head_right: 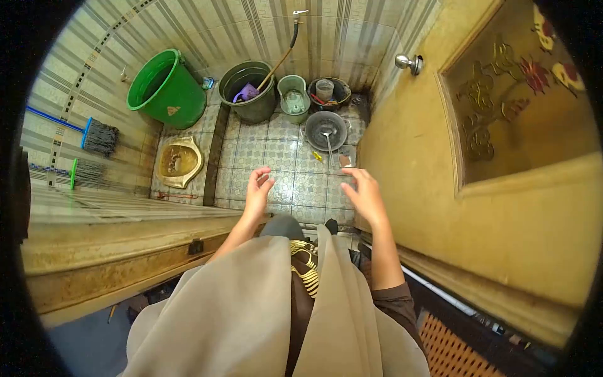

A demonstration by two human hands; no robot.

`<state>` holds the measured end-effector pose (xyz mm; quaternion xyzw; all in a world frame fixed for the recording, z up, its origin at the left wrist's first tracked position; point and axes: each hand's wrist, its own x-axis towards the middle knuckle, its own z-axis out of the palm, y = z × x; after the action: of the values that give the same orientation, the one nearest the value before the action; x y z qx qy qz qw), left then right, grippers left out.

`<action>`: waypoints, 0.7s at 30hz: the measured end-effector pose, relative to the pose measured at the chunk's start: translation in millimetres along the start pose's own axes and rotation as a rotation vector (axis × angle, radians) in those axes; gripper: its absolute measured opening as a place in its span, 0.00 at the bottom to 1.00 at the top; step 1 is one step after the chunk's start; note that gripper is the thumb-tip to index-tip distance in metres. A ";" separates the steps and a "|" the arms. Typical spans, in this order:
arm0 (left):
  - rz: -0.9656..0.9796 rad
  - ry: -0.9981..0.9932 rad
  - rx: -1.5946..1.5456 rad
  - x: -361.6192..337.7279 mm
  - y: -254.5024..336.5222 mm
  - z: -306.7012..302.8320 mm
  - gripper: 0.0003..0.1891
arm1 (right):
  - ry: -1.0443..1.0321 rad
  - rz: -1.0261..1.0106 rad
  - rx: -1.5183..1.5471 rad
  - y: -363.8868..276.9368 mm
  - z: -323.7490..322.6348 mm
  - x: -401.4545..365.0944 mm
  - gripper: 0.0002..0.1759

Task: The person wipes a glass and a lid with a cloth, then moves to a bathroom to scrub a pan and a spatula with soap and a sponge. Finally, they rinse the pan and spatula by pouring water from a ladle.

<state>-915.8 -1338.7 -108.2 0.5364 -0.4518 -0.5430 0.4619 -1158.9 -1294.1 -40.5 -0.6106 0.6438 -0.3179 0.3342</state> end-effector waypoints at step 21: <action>-0.454 0.095 0.650 439.5 -340.8 53.0 0.21 | 0.435 0.938 -0.087 344.8 281.5 342.6 0.13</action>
<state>-973.7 -1716.2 -516.1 0.7655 -0.4479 -0.4346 0.1567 -1137.0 -1618.5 -498.5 -0.1896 0.9155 -0.2265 0.2733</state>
